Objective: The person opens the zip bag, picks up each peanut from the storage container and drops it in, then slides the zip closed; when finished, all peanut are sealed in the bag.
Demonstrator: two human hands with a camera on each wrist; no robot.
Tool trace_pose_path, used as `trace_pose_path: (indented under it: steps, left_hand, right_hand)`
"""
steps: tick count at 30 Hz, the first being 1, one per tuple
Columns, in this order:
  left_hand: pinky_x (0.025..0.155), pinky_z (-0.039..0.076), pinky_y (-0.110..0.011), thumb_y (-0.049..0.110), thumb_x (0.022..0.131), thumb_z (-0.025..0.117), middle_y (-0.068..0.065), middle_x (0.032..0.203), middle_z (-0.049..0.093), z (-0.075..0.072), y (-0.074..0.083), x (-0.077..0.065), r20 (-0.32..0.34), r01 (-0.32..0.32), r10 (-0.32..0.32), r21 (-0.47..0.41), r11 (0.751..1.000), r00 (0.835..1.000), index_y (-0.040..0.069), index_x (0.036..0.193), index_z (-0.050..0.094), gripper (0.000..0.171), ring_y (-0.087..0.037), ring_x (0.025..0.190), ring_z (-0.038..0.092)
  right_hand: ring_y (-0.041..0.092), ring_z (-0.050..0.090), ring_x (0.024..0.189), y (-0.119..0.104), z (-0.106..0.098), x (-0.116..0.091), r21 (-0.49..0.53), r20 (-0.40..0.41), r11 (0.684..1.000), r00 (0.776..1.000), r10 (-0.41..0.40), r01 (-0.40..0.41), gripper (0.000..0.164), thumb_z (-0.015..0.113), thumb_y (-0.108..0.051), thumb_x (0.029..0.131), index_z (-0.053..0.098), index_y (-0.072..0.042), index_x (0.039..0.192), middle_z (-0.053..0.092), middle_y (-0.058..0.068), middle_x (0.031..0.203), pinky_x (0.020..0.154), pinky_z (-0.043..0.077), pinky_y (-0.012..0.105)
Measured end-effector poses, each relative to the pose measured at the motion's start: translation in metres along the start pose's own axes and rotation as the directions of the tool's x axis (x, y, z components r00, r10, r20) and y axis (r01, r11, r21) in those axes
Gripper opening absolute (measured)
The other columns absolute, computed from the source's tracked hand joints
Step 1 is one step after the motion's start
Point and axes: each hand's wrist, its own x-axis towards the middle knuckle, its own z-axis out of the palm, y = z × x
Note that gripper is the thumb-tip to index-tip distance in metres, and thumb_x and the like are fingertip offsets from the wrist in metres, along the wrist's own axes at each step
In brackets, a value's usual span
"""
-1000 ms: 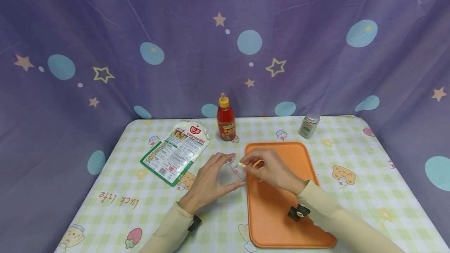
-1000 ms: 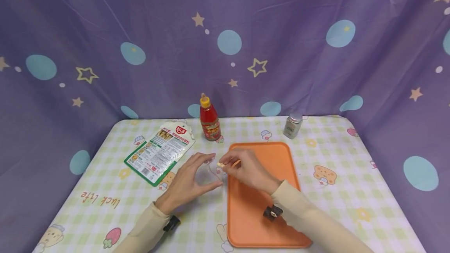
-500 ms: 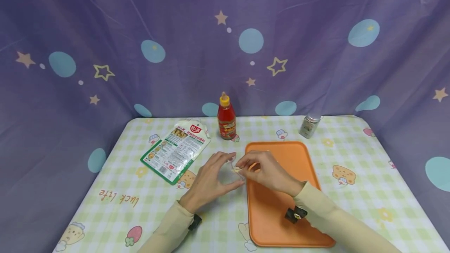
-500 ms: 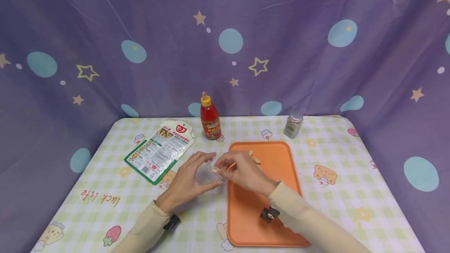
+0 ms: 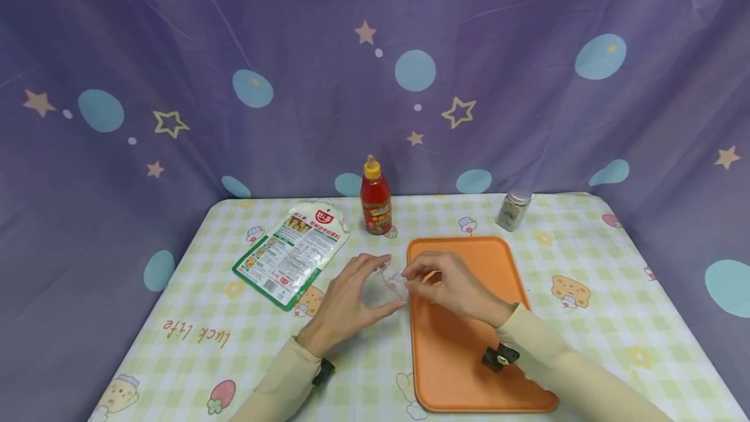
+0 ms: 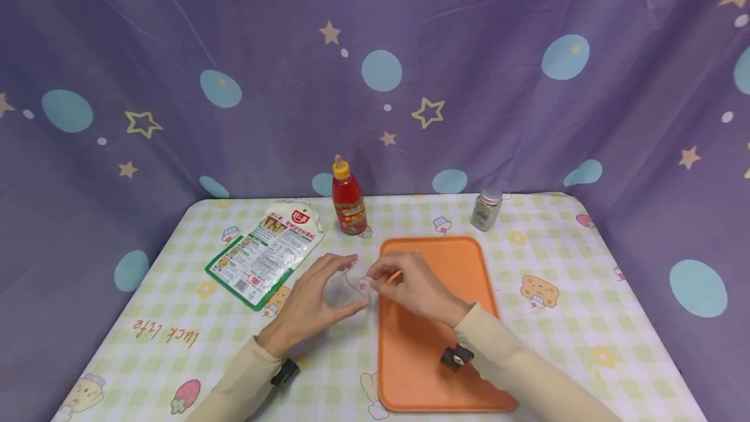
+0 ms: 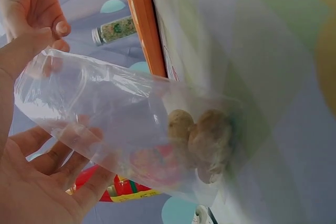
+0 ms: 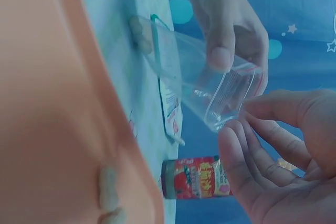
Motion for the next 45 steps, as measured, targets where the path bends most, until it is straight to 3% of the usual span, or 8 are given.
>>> trace_pose_path:
  steps: [7,11,19,25,28,36,45]
  left_hand:
    - [0.101,0.057,-0.035,0.058,0.082,0.084,0.003,0.128,0.068,0.000,0.000,-0.001,-0.002,0.001,-0.001,-0.006,1.000,1.000,0.025,0.147,0.057,0.077,-0.007,0.120,0.061]
    - [0.102,0.057,-0.034,0.059,0.082,0.083,0.004,0.129,0.067,-0.001,0.000,-0.001,0.006,0.008,-0.008,-0.010,1.000,1.000,0.026,0.147,0.056,0.078,-0.006,0.121,0.060]
    - [0.101,0.057,-0.034,0.057,0.081,0.085,0.004,0.128,0.067,-0.001,0.000,-0.001,-0.008,-0.006,0.006,-0.003,1.000,1.000,0.026,0.146,0.057,0.077,-0.007,0.120,0.061]
    - [0.104,0.056,-0.033,0.059,0.082,0.084,0.003,0.129,0.068,0.000,0.000,-0.001,0.009,0.009,-0.009,-0.007,1.000,1.000,0.026,0.147,0.056,0.078,-0.006,0.121,0.060]
    - [0.104,0.056,-0.034,0.059,0.081,0.084,0.003,0.129,0.068,0.000,0.000,0.000,0.011,0.012,-0.011,-0.010,1.000,1.000,0.026,0.147,0.056,0.079,-0.006,0.121,0.060]
    - [0.104,0.056,-0.033,0.059,0.081,0.084,0.003,0.128,0.068,0.000,-0.001,0.000,0.008,0.006,-0.006,-0.004,1.000,1.000,0.027,0.147,0.056,0.078,-0.006,0.120,0.060]
    - [0.103,0.056,-0.033,0.059,0.081,0.084,0.005,0.129,0.067,0.000,-0.001,0.000,0.005,0.000,0.000,0.000,1.000,1.000,0.026,0.147,0.057,0.078,-0.006,0.120,0.060]
  right_hand:
    - [0.011,0.070,0.090,0.013,-0.010,-0.005,-0.001,-0.011,1.000,1.000,0.026,-0.026,0.010,0.075,-0.011,0.096,0.077,-0.015,0.105,0.077,0.004,0.102,0.074,0.063,0.028]
    - [0.010,0.070,0.090,0.020,-0.018,-0.007,-0.035,-0.039,0.997,0.997,0.061,-0.063,0.011,0.076,-0.012,0.095,0.077,-0.019,0.103,0.078,0.005,0.104,0.077,0.062,0.029]
    - [0.014,0.072,0.092,0.041,-0.034,-0.013,-0.079,-0.084,0.993,0.993,0.077,-0.084,0.012,0.076,-0.010,0.094,0.078,-0.010,0.107,0.078,0.004,0.105,0.075,0.062,0.027]
    - [0.013,0.072,0.090,0.057,-0.042,-0.016,-0.143,-0.132,0.989,0.991,0.026,-0.045,0.013,0.078,-0.005,0.092,0.078,-0.007,0.104,0.079,0.009,0.102,0.083,0.063,0.042]
    - [0.013,0.072,0.088,0.064,-0.046,-0.017,-0.145,-0.140,0.988,0.990,0.035,-0.055,0.012,0.078,-0.005,0.092,0.079,-0.006,0.104,0.079,0.009,0.101,0.082,0.063,0.043]
    - [0.018,0.073,0.089,0.083,-0.052,-0.016,-0.146,-0.131,0.983,0.987,0.093,-0.112,0.012,0.079,-0.006,0.092,0.078,-0.006,0.104,0.079,0.006,0.099,0.078,0.061,0.030]
    - [0.013,0.071,0.084,0.093,-0.051,-0.015,-0.180,-0.120,0.974,0.986,0.120,-0.140,0.011,0.081,-0.009,0.090,0.078,-0.009,0.101,0.077,0.002,0.092,0.075,0.059,0.024]
